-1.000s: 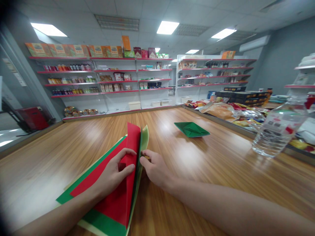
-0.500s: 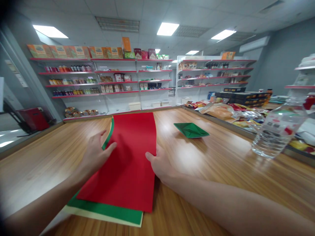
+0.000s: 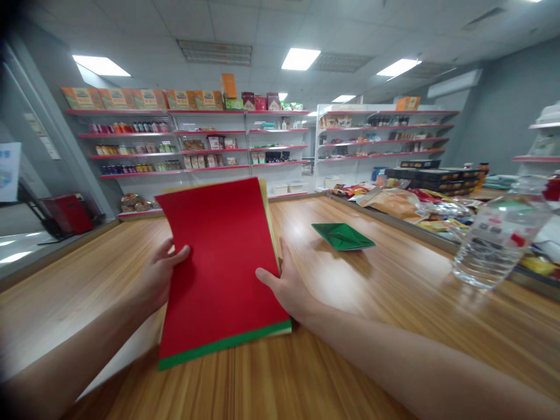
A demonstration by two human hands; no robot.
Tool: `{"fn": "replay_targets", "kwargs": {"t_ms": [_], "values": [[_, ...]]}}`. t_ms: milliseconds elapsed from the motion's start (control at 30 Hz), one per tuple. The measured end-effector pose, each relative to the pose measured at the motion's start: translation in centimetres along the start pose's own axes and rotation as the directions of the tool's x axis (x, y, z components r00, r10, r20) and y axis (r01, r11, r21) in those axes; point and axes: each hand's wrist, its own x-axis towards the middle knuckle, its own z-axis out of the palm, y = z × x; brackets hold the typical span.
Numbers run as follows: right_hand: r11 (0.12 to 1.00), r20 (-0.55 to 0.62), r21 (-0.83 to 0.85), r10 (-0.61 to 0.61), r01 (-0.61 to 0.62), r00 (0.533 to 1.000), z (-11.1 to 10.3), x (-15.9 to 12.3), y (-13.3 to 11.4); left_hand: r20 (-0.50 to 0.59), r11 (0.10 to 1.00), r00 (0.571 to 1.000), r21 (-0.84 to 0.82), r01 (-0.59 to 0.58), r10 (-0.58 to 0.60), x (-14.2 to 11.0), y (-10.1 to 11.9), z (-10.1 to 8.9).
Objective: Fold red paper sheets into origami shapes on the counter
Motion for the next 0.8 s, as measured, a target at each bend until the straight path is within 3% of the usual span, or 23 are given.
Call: {"fn": "replay_targets", "kwargs": {"t_ms": [67,133,200,233,300,367,433,500,600,700,800], "values": [[0.999,0.063,0.021,-0.042,0.04,0.997,0.0,0.3,-0.8,-0.046,0.971,0.972,-0.049,-0.234,0.231,0.1,1.9,0.6],[0.994,0.051,-0.043,-0.094,0.097,0.994,-0.1,0.6,-1.5,-0.03,0.916,0.918,-0.06,-0.397,0.396,0.0,3.5,1.4],[0.986,-0.006,-0.096,-0.137,0.135,0.991,-0.3,0.8,-1.7,-0.033,0.879,0.88,-0.046,-0.474,0.473,-0.2,4.1,2.1],[0.986,-0.016,-0.094,-0.14,0.138,0.99,-0.3,0.8,-1.6,-0.033,0.882,0.883,-0.032,-0.47,0.469,-0.2,4.0,2.2],[0.993,0.017,-0.053,-0.103,0.104,0.994,-0.5,0.8,-1.0,-0.033,0.919,0.919,0.002,-0.393,0.393,-0.3,3.1,2.2],[0.998,0.035,-0.024,-0.057,0.058,0.998,-0.7,0.7,-0.2,-0.005,0.976,0.976,0.042,-0.215,0.216,-0.3,1.8,1.8],[0.999,-0.012,-0.045,-0.015,0.014,1.0,-0.9,0.8,0.5,0.04,0.996,0.999,0.086,-0.04,0.037,-0.2,0.8,1.2],[0.996,-0.056,-0.064,0.053,-0.057,0.997,-1.2,0.8,1.0,0.082,0.986,0.99,0.125,0.107,-0.118,-0.2,0.1,0.6],[0.981,0.015,0.007,0.196,-0.196,0.98,-1.6,0.8,1.4,0.092,0.961,0.963,0.139,0.24,-0.254,-0.1,-0.3,-0.3],[0.953,0.071,0.073,0.29,-0.295,0.954,-1.6,0.7,1.6,0.09,0.952,0.953,0.129,0.276,-0.289,0.1,-0.7,-1.1],[0.934,0.051,0.095,0.342,-0.346,0.938,-1.5,0.7,1.8,0.108,0.947,0.945,0.123,0.296,-0.31,0.5,-1.2,-1.9]]}}
